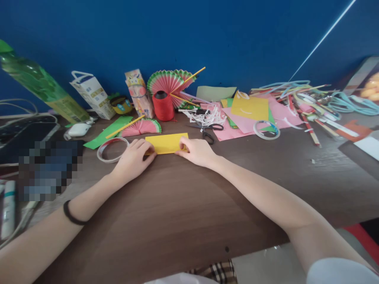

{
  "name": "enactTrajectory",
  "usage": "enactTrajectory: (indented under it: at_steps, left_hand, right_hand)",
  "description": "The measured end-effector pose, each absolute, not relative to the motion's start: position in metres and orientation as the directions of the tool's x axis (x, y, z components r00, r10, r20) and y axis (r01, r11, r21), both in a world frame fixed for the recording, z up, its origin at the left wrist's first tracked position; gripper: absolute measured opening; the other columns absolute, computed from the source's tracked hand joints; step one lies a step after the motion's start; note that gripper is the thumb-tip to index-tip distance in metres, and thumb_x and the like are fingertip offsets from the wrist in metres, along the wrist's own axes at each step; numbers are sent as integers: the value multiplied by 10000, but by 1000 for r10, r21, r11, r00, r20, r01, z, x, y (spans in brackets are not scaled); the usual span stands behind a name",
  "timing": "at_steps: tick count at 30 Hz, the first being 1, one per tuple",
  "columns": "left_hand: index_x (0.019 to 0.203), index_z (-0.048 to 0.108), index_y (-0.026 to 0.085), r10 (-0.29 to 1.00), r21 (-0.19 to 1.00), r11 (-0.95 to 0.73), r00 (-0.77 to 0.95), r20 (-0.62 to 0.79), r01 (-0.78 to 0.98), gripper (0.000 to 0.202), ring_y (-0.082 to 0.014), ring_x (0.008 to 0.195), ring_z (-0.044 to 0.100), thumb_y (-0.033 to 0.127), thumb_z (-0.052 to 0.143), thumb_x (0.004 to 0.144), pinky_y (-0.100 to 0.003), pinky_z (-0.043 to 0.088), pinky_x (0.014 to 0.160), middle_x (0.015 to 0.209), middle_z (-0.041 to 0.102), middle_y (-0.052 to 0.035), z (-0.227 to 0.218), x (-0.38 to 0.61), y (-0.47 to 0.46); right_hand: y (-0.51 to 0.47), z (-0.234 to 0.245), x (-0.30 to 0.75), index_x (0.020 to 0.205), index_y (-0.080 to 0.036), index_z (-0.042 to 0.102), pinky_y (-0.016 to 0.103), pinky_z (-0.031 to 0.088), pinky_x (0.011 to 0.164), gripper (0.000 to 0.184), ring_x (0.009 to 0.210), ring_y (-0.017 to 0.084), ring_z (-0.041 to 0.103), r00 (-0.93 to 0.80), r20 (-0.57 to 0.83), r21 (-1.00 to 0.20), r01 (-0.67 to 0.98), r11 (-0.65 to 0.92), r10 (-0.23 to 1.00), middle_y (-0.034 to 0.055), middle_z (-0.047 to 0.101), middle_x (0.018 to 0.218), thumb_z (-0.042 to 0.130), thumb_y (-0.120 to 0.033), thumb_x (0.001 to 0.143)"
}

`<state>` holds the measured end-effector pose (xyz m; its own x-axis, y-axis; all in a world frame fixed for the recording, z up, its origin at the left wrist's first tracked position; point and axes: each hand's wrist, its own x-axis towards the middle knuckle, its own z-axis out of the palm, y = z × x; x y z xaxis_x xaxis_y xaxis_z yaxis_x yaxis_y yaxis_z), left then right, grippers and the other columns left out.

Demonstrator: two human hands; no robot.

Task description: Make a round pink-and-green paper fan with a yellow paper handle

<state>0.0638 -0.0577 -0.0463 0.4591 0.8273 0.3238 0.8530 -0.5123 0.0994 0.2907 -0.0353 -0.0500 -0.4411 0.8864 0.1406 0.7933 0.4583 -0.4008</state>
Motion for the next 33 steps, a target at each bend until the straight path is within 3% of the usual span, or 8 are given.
enactTrajectory:
  at_steps: [6,13,17,26,33]
  left_hand:
    - [815,544,162,827,59,-514,475,302,856,157,-227,829,494,220,418,888,-362,420,760,843,585,-70,-46,63,-57]
    - [810,560,154,817,58,-524,482,316,850,206,-217,810,485,216,388,905,-347,429,755,846,592,-76,-46,64,-57]
    - [815,572,151,815,28,-515,480,324,856,211,-218,809,491,201,387,902,-340,431,753,840,593,-76,-47,65,-57]
    - [832,591,149,781,-136,-489,502,372,862,187,-233,787,510,163,411,879,-352,432,680,811,609,-85,-47,68,-61]
    - [939,629,143,663,-170,-655,668,338,736,250,-190,797,555,71,408,846,-310,465,710,868,637,-71,-45,74,-69]
  right_hand:
    - [-34,-52,291,762,-193,537,226,265,547,144,552,109,450,-469,198,-409,758,507,861,-31,510,602,582,-311,831]
    - [-28,-57,293,721,-178,520,295,304,710,171,796,178,464,-594,342,-327,651,685,728,35,557,756,540,-271,864]
    - [-27,-58,293,755,-174,516,324,316,762,158,877,194,456,-589,312,-362,652,667,745,63,557,920,499,-262,884]
    - [-29,-58,288,748,-180,499,345,337,773,162,843,205,433,-526,280,-321,738,594,803,70,541,925,493,-276,879]
    - [-33,-56,287,798,-168,538,335,341,743,169,860,216,451,-528,297,-274,751,601,795,80,555,936,492,-306,884]
